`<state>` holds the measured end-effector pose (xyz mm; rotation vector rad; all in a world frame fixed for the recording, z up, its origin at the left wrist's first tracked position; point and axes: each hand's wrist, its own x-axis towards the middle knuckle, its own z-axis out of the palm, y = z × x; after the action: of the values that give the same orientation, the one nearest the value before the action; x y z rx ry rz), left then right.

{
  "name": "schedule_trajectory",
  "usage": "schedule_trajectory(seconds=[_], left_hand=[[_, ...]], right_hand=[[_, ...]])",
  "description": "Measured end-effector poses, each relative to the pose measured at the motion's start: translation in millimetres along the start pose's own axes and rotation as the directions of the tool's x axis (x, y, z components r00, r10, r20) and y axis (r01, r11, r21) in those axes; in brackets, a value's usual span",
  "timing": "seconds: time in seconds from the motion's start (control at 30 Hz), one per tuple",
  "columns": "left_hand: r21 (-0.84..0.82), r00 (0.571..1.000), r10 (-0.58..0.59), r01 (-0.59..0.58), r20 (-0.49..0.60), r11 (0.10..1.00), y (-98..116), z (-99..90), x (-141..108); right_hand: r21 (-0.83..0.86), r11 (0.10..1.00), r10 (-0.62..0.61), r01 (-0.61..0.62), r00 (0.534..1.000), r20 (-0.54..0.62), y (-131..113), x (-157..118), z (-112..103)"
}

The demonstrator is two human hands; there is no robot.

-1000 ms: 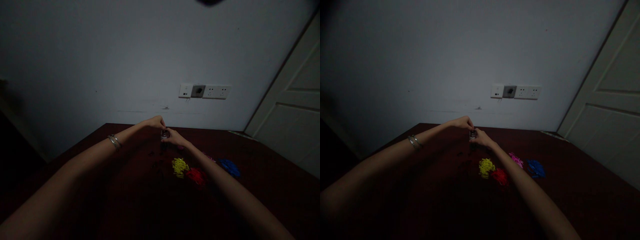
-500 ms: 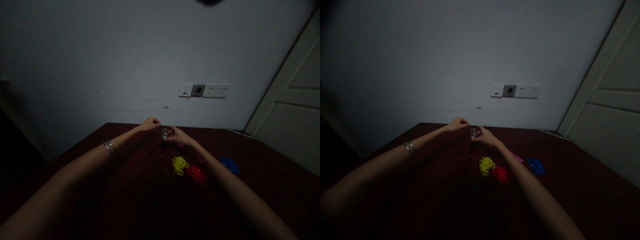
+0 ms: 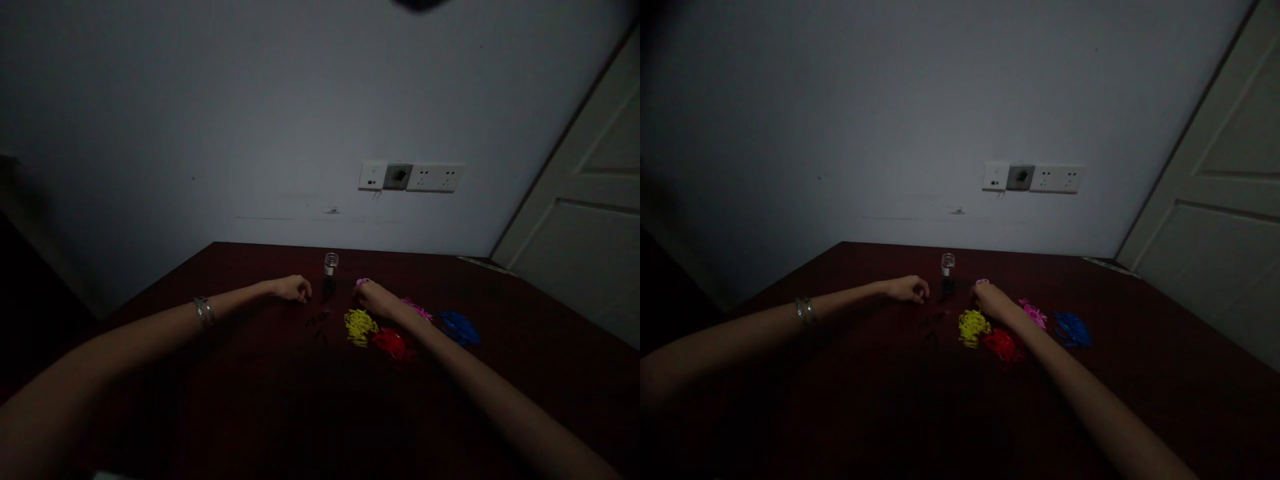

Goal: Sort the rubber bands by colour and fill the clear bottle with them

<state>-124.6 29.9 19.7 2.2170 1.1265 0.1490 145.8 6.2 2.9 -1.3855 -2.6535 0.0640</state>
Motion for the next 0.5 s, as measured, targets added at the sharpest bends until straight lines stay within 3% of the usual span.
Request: schedule_trajectory(seconds=[0.17, 0.33, 0.5], left_hand=[[-0.016, 0.993, -0.071, 0.07, -0.089, 0.997, 1, 10.4, 0], [-0.072, 0.968, -0.065, 0.049, -0.243, 0.996, 4, 23.1, 5], [-0.055, 0.968, -0.058, 0.046, -0.245, 0.997, 16, 32.1, 5]], right_hand=[[0.024, 0.999, 0.023, -0.022, 1.0, -0.017, -8, 12, -2], [0.089, 0.99, 0.116, -0.108, 0.99, -0.085, -18, 35, -4], [0.172, 0.967, 0.186, -0.19, 0.982, 0.038, -21, 53, -2]])
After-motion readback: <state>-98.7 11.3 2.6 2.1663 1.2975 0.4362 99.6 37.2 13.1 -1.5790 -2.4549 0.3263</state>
